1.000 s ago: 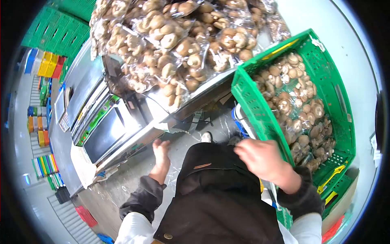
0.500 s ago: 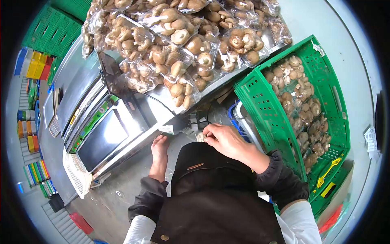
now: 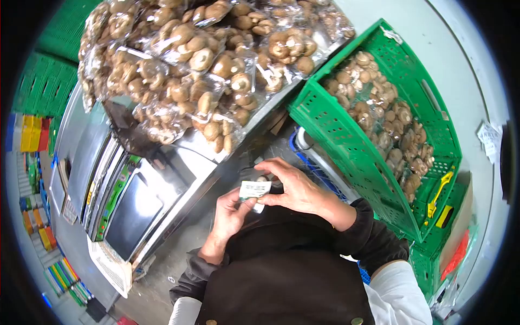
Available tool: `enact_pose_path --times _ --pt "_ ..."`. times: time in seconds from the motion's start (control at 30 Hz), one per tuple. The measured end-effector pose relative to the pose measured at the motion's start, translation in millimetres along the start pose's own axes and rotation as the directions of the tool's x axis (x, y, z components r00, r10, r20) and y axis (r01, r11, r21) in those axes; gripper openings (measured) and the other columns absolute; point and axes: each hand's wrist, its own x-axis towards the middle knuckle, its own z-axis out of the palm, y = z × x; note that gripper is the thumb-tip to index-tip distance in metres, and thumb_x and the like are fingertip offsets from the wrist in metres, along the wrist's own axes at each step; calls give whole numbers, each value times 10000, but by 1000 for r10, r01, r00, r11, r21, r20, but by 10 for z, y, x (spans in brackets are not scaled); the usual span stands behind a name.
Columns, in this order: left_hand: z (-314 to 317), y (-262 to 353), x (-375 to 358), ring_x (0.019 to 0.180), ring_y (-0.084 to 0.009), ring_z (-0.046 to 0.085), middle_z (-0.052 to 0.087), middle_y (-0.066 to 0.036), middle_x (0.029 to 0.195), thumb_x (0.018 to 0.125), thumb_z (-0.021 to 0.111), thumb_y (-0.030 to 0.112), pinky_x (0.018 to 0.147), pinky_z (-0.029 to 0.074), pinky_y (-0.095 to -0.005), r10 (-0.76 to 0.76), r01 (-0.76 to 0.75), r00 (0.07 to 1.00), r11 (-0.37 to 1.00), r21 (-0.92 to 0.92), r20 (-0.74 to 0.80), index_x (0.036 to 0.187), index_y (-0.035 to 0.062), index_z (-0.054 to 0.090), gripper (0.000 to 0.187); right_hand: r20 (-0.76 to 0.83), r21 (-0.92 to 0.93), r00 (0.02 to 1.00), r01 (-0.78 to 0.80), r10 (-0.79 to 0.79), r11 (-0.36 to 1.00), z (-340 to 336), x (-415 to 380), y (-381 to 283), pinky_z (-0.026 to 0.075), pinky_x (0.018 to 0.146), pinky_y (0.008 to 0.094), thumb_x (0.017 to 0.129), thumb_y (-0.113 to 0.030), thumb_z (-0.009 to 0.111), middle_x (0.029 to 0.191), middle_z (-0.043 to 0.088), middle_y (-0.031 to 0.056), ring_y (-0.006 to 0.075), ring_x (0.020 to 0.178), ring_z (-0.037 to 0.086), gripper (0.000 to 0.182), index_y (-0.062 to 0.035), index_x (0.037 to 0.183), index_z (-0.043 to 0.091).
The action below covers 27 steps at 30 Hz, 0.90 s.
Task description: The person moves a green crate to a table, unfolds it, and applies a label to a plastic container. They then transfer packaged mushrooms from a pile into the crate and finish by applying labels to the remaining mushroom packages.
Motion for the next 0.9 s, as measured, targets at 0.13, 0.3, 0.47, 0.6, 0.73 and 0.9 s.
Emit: enact_pose_path --times 0.13,0.3,0.47,0.6,0.73,0.9 --pt "250 187 280 844 -82 588 659 -21 933 867 629 32 754 474 -251 27 -24 985 999 -23 170 1054 9 645 189 90 143 984 -165 153 976 -300 -132 -74 513 675 290 789 -74 714 933 645 96 167 778 633 337 -17 1092 579" --pt "561 363 528 785 -59 567 648 0 850 864 619 11 704 461 -230 19 8 977 992 -125 215 1024 12 648 163 -168 75 974 -144 155 987 -596 -326 -168 507 612 293 813 -48 682 895 645 88 152 741 639 269 -36 1066 591" --pt "880 612 837 704 -51 536 601 14 769 887 572 135 597 397 -180 -114 199 971 873 -445 211 893 -12 647 165 -312 -370 931 64 -188 927 -921 -420 -120 528 629 325 788 -93 666 992 636 105 251 777 652 171 -67 953 633" --pt "1146 875 1079 621 -79 562 620 -18 721 856 584 94 573 438 -213 -329 404 914 801 -442 240 786 -1 653 137 -204 -636 837 281 -508 718 -1281 -362 -87 517 794 368 730 -132 652 1044 629 89 254 1022 584 130 -65 840 639" --pt "1269 826 1348 621 -105 588 638 -46 731 873 575 101 573 470 -233 -409 482 876 769 -421 256 832 -8 646 137 -3 -587 714 566 -700 579 -1661 -292 9 529 743 330 722 -111 660 964 628 74 214 910 613 104 -47 797 627" --pt "1367 728 1459 575 -46 530 609 8 684 932 555 202 529 412 -196 -423 421 900 792 -442 100 777 36 621 237 -670 33 738 -79 81 996 -2299 -143 358 489 571 258 821 -79 651 854 631 47 134 693 600 179 -49 983 580"
